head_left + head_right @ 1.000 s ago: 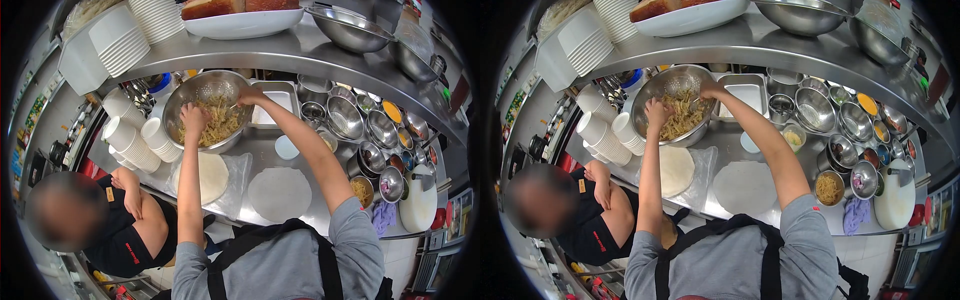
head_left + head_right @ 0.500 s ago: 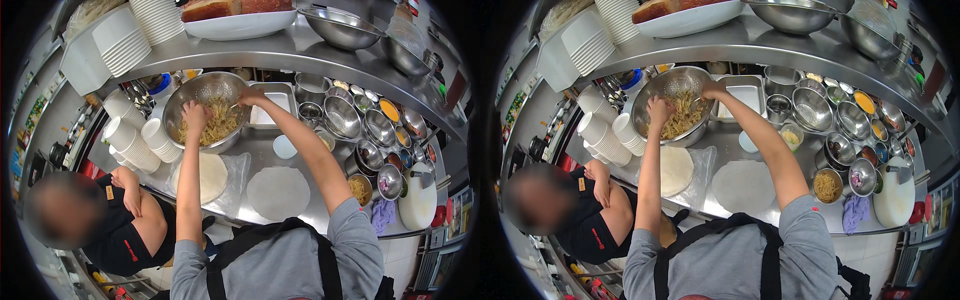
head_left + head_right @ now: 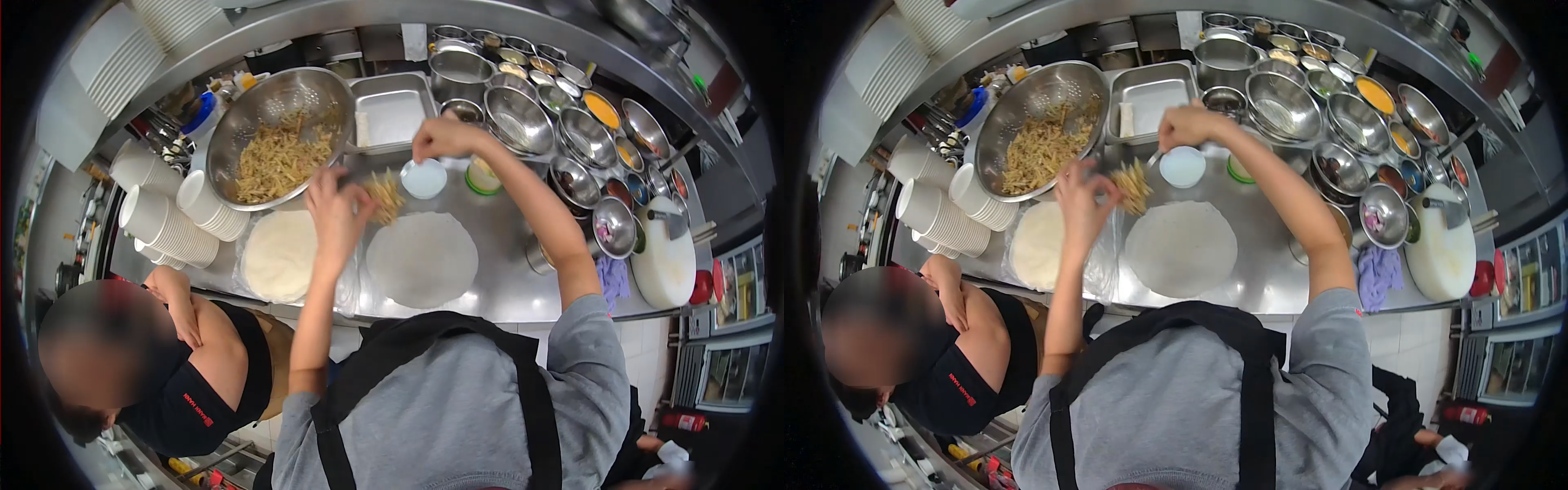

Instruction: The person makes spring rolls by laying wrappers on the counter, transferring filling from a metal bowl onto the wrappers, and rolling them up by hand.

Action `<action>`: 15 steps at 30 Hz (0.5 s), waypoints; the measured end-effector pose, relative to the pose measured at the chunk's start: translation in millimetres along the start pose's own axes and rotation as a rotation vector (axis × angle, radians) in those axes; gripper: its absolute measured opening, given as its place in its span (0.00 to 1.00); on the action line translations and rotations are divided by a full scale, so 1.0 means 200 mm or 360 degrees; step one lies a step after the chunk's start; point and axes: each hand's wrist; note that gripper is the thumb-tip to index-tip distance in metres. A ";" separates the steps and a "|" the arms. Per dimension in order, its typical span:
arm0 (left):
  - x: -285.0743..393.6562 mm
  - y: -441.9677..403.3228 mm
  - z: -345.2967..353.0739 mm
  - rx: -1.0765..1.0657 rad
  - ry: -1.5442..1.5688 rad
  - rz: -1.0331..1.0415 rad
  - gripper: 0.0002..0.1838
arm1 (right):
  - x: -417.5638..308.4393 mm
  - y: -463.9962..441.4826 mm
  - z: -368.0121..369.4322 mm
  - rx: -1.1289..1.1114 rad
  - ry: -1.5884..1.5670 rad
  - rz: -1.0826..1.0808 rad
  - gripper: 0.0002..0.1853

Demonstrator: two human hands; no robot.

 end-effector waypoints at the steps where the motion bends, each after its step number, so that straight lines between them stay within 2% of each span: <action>1: 0.03 0.10 0.07 -0.0060 0.0100 -0.0053 0.11 | 0.08 0.01 0.11 -0.0100 0.0046 0.0042 0.05; 6: 0.07 0.48 0.34 -0.0372 0.0091 -0.0096 0.18 | 0.17 0.13 0.55 -0.0307 0.0361 0.0067 0.03; 7: 0.06 0.51 0.37 -0.0457 0.0187 -0.0145 0.25 | 0.16 0.13 0.58 -0.0357 0.0453 0.0078 0.03; 9: 0.05 0.52 0.40 -0.0536 0.0167 0.0060 0.26 | 0.11 0.10 0.62 -0.0449 0.0633 0.0097 0.04; 13: 0.04 0.54 0.45 -0.0673 0.0068 0.0353 0.26 | -0.02 0.06 0.61 -0.0335 0.0924 0.0012 0.05; 15: 0.03 0.54 0.46 -0.0743 0.0058 0.0373 0.26 | -0.10 0.05 0.61 -0.0227 0.1125 -0.0033 0.06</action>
Point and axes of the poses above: each hand's wrist, its own y-axis away from the middle knuckle, its own z-axis out of the palm, x = y × z, and after that the axes turned 10 degrees about z, right-handed
